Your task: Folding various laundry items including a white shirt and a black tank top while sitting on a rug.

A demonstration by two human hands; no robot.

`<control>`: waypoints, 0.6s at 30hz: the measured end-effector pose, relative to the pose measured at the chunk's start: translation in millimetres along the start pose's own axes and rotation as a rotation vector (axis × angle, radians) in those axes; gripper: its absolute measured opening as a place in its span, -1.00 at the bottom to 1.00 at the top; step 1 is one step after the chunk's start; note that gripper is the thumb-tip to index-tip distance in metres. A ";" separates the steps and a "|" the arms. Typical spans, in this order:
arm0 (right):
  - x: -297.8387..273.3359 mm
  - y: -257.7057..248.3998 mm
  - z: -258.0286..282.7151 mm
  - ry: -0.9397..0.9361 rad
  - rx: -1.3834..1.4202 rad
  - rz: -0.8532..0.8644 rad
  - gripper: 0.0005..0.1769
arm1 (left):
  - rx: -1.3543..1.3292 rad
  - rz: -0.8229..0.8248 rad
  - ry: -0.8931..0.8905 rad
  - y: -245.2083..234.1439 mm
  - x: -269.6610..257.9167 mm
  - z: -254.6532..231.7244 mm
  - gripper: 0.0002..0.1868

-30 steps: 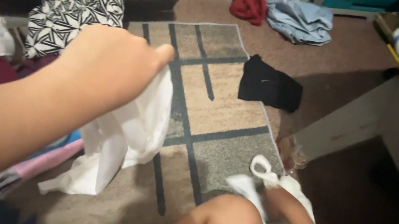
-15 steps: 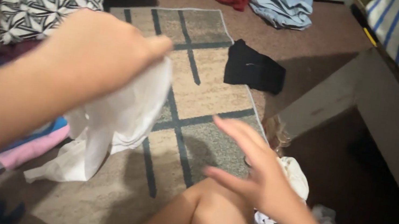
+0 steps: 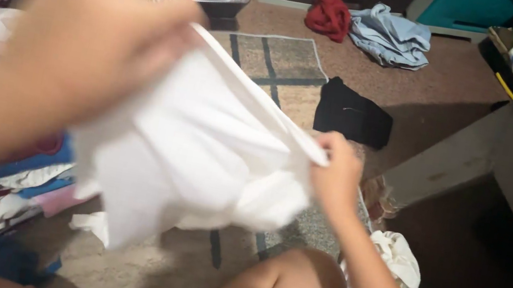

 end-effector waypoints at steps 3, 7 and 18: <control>16.5 -28.2 -48.2 0.089 -0.113 -0.043 -0.92 | 0.074 0.293 -0.140 5.0 -4.6 39.3 -0.60; 37.1 -89.9 -64.3 -0.046 -0.169 -0.185 -0.82 | -0.003 0.949 -0.177 74.3 -50.6 68.5 -0.20; 119.1 -176.0 -7.8 0.428 0.148 0.108 -0.67 | -0.105 1.099 -0.465 145.1 -87.3 123.3 -0.34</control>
Point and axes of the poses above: each hand's wrist, its own x-axis towards the middle knuckle, its own y-axis out of the palm, z = x × y, the point moved 7 cm from there along x, towards the middle knuckle, and after that the axes turned 7 degrees about y, right-handed, at the moved point
